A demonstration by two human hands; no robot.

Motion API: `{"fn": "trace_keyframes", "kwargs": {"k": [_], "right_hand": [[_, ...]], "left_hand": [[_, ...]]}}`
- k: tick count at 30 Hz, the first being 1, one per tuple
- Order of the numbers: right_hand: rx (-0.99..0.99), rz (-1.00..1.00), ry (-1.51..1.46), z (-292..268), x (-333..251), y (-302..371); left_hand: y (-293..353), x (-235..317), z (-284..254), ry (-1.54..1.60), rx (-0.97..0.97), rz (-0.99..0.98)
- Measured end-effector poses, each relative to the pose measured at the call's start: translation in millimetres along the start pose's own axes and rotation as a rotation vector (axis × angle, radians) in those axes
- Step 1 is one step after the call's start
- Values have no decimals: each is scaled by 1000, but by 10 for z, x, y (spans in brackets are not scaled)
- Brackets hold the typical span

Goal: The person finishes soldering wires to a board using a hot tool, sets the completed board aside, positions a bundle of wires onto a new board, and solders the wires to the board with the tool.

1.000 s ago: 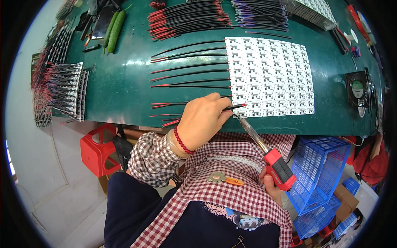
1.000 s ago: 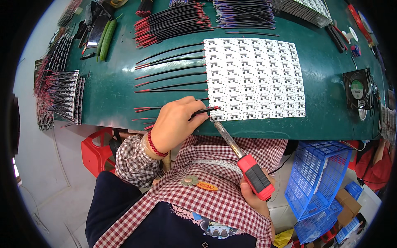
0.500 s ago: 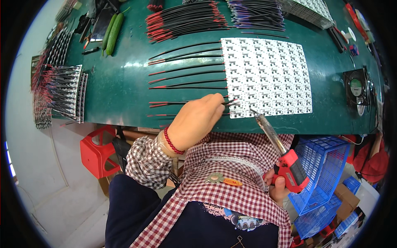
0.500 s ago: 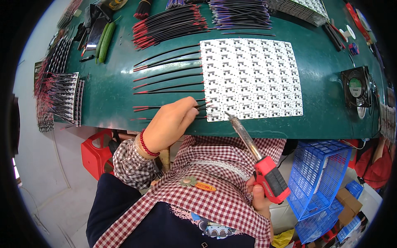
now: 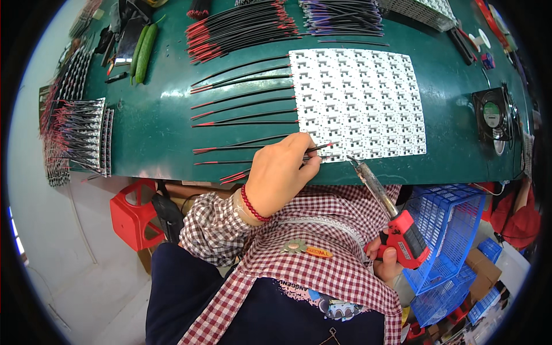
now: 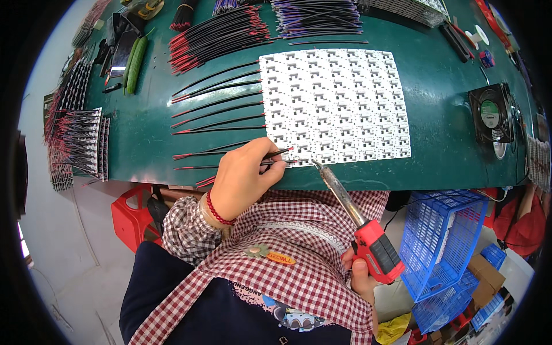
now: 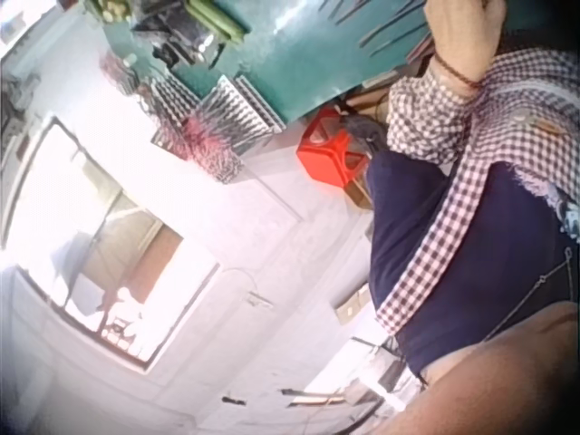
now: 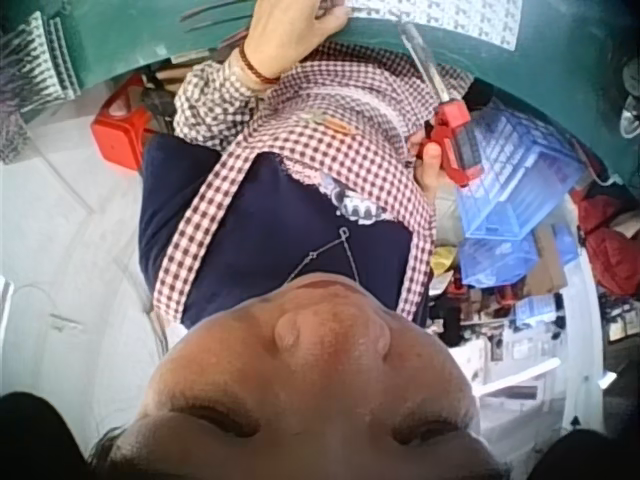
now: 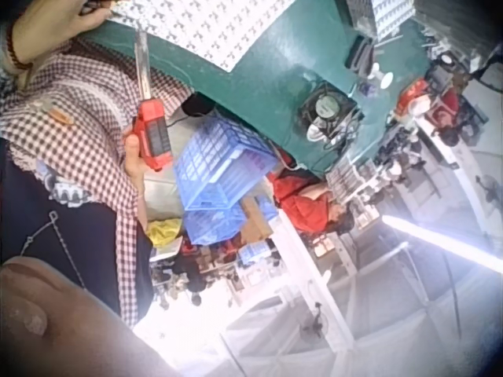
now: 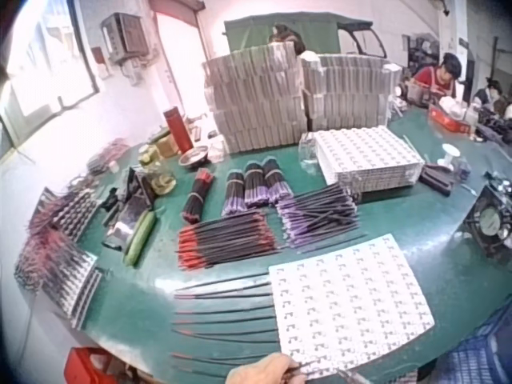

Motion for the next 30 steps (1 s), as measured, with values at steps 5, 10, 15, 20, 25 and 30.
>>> {"fn": "trace_keyframes", "kwargs": {"k": [5,10,15,20,25,30], "right_hand": [[6,147,-144,38,-80,-64],[-37,130,-146,6,-94,-111],[-100,124,-72,-6,-45,-158],[-114,145,-114,0,0,-172],[-139,107,107,-8,48,-205],[-174,124,157,-46,59,-172]], "left_hand": [[70,36,12,-71,77,-33],[93,35,21,-111,118,-13],[48,22,48,-156,80,-50],[47,44,28,-184,70,-70],[26,31,22,-184,41,-77],[17,32,18,-186,28,-68]]}}
Point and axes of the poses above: each hand's wrist, its own y-axis away from the middle knuckle, its own z-axis out of the palm, x = y × z, the point moved 3 cm from there along -y, towards the middle knuckle, and after that the axes turned 15 degrees about -x, right-handed, at the moved point
